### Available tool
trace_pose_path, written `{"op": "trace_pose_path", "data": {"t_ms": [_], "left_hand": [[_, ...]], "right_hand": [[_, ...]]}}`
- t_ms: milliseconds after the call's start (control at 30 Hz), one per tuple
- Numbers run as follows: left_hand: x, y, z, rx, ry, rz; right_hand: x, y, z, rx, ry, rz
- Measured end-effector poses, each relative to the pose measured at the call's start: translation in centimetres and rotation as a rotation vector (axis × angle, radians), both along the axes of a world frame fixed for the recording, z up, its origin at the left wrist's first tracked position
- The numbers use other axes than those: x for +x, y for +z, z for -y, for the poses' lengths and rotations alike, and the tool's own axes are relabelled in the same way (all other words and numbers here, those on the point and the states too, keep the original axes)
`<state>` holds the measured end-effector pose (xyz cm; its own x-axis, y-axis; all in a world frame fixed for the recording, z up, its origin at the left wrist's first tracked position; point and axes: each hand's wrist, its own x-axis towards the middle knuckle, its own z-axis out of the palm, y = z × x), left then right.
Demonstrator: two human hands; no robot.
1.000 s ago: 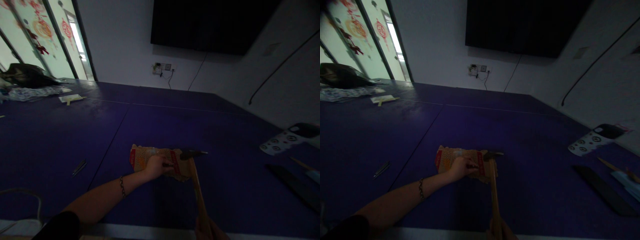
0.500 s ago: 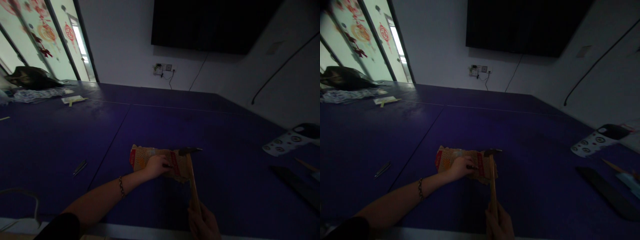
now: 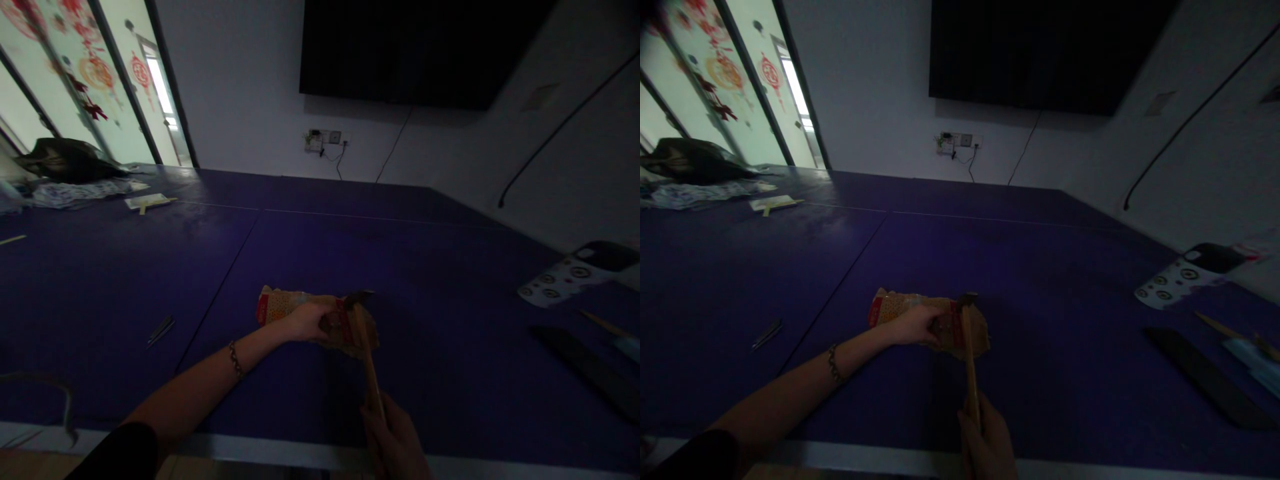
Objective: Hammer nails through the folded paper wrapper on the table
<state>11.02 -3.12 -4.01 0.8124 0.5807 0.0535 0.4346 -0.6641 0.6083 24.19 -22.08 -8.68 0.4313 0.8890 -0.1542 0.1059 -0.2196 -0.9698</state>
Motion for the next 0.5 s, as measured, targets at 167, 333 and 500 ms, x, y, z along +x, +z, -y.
{"op": "trace_pose_path", "data": {"t_ms": [167,333,500], "left_hand": [[0.0,1.3,0.3,0.114,0.062,-0.111],[-3.2,2.9,0.6,0.226,0.014,-0.009],[-11.5,3.3,3.4,0.374,0.248,-0.182]], "right_hand": [[-0.4,0.8,-0.2,0.0,0.04,0.105],[-0.4,1.0,-0.2,0.021,0.051,0.14],[0.1,0.5,-0.1,-0.044,0.086,0.14]]}}
